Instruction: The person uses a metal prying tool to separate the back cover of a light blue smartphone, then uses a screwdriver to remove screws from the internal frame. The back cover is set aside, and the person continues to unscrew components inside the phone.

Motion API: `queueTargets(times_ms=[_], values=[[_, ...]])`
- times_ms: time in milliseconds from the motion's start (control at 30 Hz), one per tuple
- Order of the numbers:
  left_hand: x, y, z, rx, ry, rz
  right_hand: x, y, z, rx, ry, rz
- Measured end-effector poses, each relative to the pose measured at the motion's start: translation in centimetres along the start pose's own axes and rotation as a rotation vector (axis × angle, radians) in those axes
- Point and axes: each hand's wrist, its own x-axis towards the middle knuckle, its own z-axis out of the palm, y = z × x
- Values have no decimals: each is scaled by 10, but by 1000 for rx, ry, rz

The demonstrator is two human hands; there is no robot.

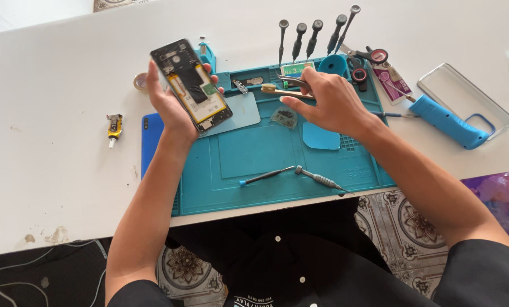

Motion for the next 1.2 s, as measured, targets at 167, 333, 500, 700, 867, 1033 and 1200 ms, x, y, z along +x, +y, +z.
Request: queueTargets(times_ms=[167, 333, 500, 700, 867, 1033, 1200], values=[[-6, -4, 6, -45, -153, -109, -3, -3, -1, -395, 102, -261], [-10, -9, 12, 20, -184, -146, -11, -29, -7, -308, -2, -425], [-9, -10, 12, 29, -185, -180, -23, -57, -15, -168, -879, -130], [-9, -11, 10, 44, -172, -168, -23, -53, -15, 219, -666, -261], [-9, -11, 11, 77, -148, -155, -23, -54, -7, 252, -578, -199], [-8, -11, 12, 79, -142, -155, -29, -62, 8, 158, -650, -220], [-7, -11, 12, 106, -132, -150, -28, -59, 15, 55, -640, -419]])
